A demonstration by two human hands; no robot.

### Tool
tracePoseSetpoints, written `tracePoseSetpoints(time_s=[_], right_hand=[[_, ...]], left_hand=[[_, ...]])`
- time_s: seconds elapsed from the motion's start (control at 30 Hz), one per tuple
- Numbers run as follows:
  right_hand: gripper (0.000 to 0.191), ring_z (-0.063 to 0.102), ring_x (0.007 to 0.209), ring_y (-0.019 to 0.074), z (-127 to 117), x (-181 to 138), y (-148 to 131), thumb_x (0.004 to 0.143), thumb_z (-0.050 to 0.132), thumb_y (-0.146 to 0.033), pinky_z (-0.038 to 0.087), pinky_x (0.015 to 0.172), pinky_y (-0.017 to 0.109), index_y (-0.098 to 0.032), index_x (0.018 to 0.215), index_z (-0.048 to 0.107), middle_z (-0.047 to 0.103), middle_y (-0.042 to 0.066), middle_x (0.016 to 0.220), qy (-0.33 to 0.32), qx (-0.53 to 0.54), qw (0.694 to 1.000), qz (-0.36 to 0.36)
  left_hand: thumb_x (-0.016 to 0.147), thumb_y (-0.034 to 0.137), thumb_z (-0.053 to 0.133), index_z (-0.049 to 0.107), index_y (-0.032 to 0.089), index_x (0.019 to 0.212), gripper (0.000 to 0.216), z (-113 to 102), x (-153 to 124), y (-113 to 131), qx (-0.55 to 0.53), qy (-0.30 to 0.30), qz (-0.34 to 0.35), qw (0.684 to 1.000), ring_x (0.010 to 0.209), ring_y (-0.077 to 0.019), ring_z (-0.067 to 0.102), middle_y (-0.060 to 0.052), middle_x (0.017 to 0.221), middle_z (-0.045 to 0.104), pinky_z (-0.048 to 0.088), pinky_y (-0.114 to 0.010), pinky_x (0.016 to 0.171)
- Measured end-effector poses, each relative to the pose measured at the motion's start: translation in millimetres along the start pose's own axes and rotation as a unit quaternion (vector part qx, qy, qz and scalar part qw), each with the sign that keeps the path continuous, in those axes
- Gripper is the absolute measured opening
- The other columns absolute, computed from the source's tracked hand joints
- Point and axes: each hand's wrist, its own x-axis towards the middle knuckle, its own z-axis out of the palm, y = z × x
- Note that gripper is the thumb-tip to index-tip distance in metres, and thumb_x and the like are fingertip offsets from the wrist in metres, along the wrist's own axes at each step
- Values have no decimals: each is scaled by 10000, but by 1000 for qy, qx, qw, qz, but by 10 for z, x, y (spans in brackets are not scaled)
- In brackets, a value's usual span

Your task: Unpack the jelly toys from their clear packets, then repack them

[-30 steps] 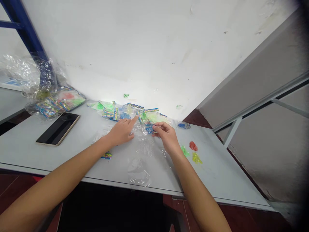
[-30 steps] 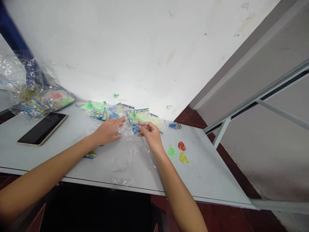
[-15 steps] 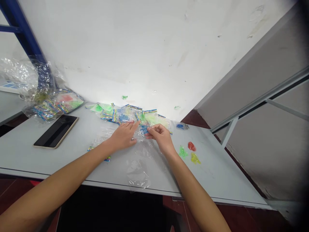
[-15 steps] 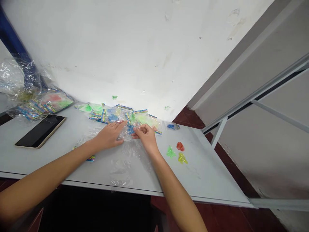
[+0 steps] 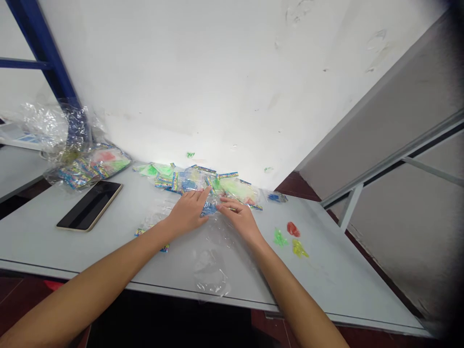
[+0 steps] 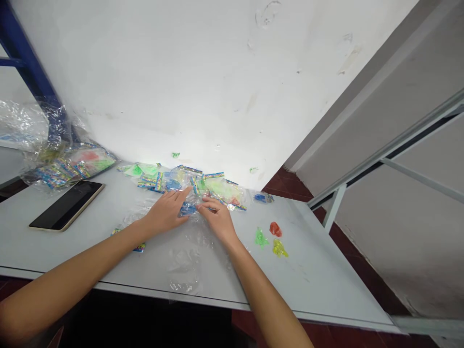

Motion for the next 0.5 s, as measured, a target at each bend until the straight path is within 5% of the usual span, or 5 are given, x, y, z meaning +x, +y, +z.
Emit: tracePoseSetpoints(time_s=[0.2,0.5], right_hand=[[217,585,1176,277,21,5,16,749,714,-461,381,1026,413,-262,793,789,715,61,1149,-5,9,1000,-5],[299,625,809,213,52,-7,31,756,694,-490,462,780,340,-206,782,782,725,26,808,-70,70,995,28]], left_hand=[[848,350,587,261,132,1491,753,-29,6,37,-27,5,3,1000,1253,-311,512,-178,1326,579,381,-436,1021],[864,369,568,235,130,1505,760,37,-3,67,-35,14,18,999,1327,-331,461,-196,1325,579,371,-469,1046]])
